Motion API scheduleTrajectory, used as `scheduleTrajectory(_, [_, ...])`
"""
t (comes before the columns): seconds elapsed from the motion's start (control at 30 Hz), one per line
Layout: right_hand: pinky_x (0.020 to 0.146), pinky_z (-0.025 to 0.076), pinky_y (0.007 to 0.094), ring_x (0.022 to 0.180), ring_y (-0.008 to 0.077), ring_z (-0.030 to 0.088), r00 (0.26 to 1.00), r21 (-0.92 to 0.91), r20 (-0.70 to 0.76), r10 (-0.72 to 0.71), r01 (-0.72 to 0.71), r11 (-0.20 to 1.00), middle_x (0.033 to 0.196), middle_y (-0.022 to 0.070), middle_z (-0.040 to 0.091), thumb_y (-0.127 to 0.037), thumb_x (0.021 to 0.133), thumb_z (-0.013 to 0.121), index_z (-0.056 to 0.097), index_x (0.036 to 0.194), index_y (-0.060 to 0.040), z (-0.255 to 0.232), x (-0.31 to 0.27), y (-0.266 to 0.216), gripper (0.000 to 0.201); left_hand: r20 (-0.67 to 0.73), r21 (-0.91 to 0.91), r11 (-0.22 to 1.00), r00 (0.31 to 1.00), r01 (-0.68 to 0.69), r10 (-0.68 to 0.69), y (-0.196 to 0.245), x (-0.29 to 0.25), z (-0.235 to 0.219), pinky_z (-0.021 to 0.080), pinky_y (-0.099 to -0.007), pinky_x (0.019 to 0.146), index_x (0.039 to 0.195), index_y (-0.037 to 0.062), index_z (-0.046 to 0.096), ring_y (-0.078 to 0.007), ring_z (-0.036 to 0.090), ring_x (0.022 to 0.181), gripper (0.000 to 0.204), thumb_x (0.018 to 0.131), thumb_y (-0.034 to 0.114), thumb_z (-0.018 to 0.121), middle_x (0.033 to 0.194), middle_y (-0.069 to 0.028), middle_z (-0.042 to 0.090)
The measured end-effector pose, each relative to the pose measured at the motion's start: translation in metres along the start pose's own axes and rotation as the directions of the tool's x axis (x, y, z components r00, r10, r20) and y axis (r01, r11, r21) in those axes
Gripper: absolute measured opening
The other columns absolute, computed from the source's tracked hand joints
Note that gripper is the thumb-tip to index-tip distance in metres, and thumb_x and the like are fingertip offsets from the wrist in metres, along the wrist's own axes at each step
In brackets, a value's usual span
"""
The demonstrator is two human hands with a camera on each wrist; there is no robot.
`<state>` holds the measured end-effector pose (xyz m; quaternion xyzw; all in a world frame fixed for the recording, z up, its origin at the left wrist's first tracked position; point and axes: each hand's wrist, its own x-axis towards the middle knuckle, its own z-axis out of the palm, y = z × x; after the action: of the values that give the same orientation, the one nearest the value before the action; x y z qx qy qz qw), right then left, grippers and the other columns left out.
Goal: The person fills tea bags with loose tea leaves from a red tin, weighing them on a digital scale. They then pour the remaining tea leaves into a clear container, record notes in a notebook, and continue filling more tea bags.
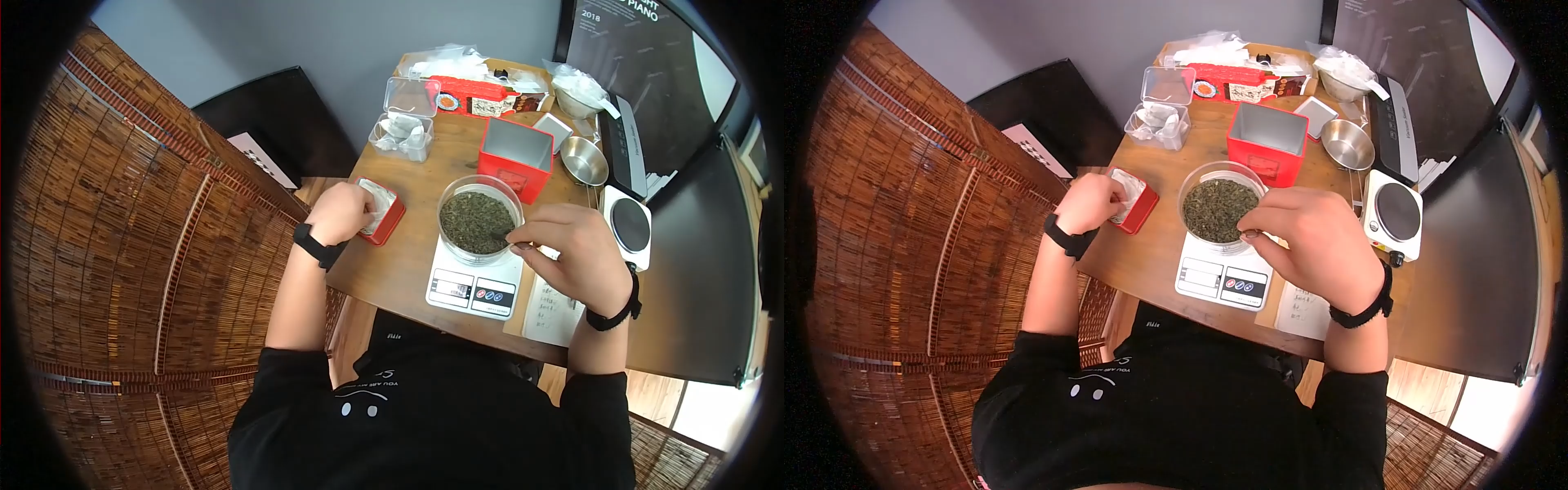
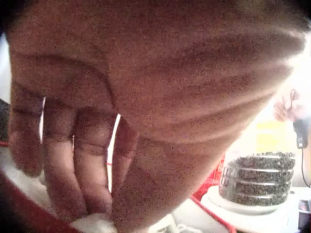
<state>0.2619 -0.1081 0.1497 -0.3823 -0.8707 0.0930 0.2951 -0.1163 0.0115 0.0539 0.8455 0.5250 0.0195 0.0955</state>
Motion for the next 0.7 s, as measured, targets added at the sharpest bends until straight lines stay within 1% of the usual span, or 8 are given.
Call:
scheduleTrajectory(0.07, [0.071, 0.059, 0.0416, 0.083, 0.0302, 0.073, 1.0, -0.004, -0.011, 0.004, -0.004, 1.0, 0.089, 0.0067, 0.074, -0.007, 0.083, 0.08, 0.078, 0.094, -0.0074, 0.0, -0.001, 0.0, 0.011, -0.073, -0.13, 0.991, 0.997, 0.002, -0.012, 0.0, -0.002, -0.01, 0.06, -0.0478, 0.084, 0.092, 0.0022, 0.082, -0.0411, 0.075, 0.088, 0.014, 0.082, 0.01, 0.076, 0.09, -0.0226, 0.076])
scheduleTrajectory(0.2, [0.071, 0.058, 0.0418, 0.083, 0.03, 0.072, 0.999, -0.009, -0.035, -0.015, 0.015, 1.0, 0.089, 0.0063, 0.073, -0.007, 0.083, 0.081, 0.078, 0.095, -0.0073, -0.001, 0.0, -0.002, 0.012, -0.195, -0.039, 0.999, 0.98, 0.038, -0.045, -0.005, -0.003, -0.018, 0.06, -0.0464, 0.082, 0.093, 0.002, 0.082, -0.0401, 0.075, 0.086, 0.014, 0.085, 0.011, 0.076, 0.089, -0.0216, 0.076])
scheduleTrajectory(0.3, [0.071, 0.058, 0.0413, 0.082, 0.0297, 0.072, 0.999, -0.001, -0.043, -0.031, 0.031, 1.0, 0.09, 0.0058, 0.073, -0.007, 0.083, 0.081, 0.078, 0.095, -0.0073, -0.003, 0.0, -0.002, 0.012, -0.241, -0.094, 0.994, 0.968, 0.048, -0.07, -0.002, -0.005, -0.029, 0.06, -0.0459, 0.081, 0.092, 0.0029, 0.083, -0.0386, 0.076, 0.085, 0.012, 0.085, 0.011, 0.077, 0.088, -0.0207, 0.077])
scheduleTrajectory(0.37, [0.07, 0.058, 0.0411, 0.082, 0.0296, 0.072, 0.998, -0.004, -0.046, -0.033, 0.033, 0.999, 0.09, 0.0056, 0.073, -0.007, 0.083, 0.081, 0.078, 0.095, -0.0073, -0.003, 0.0, -0.002, 0.012, -0.225, -0.088, 0.994, 0.97, 0.07, -0.089, 0.003, -0.006, -0.037, 0.06, -0.0439, 0.077, 0.091, 0.0045, 0.084, -0.036, 0.076, 0.082, 0.012, 0.083, 0.013, 0.081, 0.086, -0.0196, 0.077])
scheduleTrajectory(0.43, [0.07, 0.058, 0.0409, 0.082, 0.0295, 0.072, 0.998, -0.007, -0.047, -0.035, 0.034, 0.999, 0.09, 0.0054, 0.073, -0.007, 0.083, 0.081, 0.078, 0.095, -0.0074, -0.004, 0.0, -0.003, 0.012, -0.183, -0.165, 0.981, 0.974, 0.102, -0.132, 0.009, -0.007, -0.042, 0.059, -0.0413, 0.073, 0.09, 0.0038, 0.083, -0.0335, 0.076, 0.077, 0.015, 0.08, 0.015, 0.085, 0.082, -0.0183, 0.076])
scheduleTrajectory(0.57, [0.069, 0.058, 0.0408, 0.081, 0.029, 0.072, 0.998, 0.003, -0.053, -0.035, 0.035, 0.999, 0.09, 0.0053, 0.072, -0.007, 0.083, 0.082, 0.079, 0.095, -0.0075, -0.006, -0.001, -0.005, 0.012, -0.141, -0.216, 0.972, 0.982, 0.091, -0.124, 0.001, -0.005, -0.036, 0.058, -0.0394, 0.069, 0.088, 0.0026, 0.081, -0.0311, 0.075, 0.073, 0.017, 0.078, 0.016, 0.088, 0.078, -0.0171, 0.075])
scheduleTrajectory(0.63, [0.069, 0.058, 0.0408, 0.081, 0.029, 0.072, 0.998, 0.0, -0.055, -0.035, 0.035, 0.999, 0.089, 0.0052, 0.072, -0.007, 0.083, 0.082, 0.079, 0.095, -0.0075, -0.006, -0.001, -0.005, 0.012, -0.267, -0.22, 0.964, 0.942, 0.147, -0.204, 0.003, -0.008, -0.037, 0.055, -0.0333, 0.065, 0.091, -0.0022, 0.078, -0.019, 0.071, 0.066, 0.012, 0.087, 0.009, 0.081, 0.072, -0.0125, 0.074])
scheduleTrajectory(0.7, [0.069, 0.058, 0.0408, 0.081, 0.0287, 0.072, 0.997, -0.004, -0.066, -0.038, 0.038, 0.999, 0.09, 0.0048, 0.072, -0.007, 0.083, 0.082, 0.079, 0.095, -0.0074, -0.006, -0.002, -0.005, 0.012, -0.267, -0.273, 0.946, 0.931, 0.173, -0.247, 0.004, -0.009, -0.044, 0.055, -0.0329, 0.066, 0.093, -0.0026, 0.077, -0.0185, 0.072, 0.068, 0.011, 0.088, 0.007, 0.079, 0.074, -0.013, 0.074])
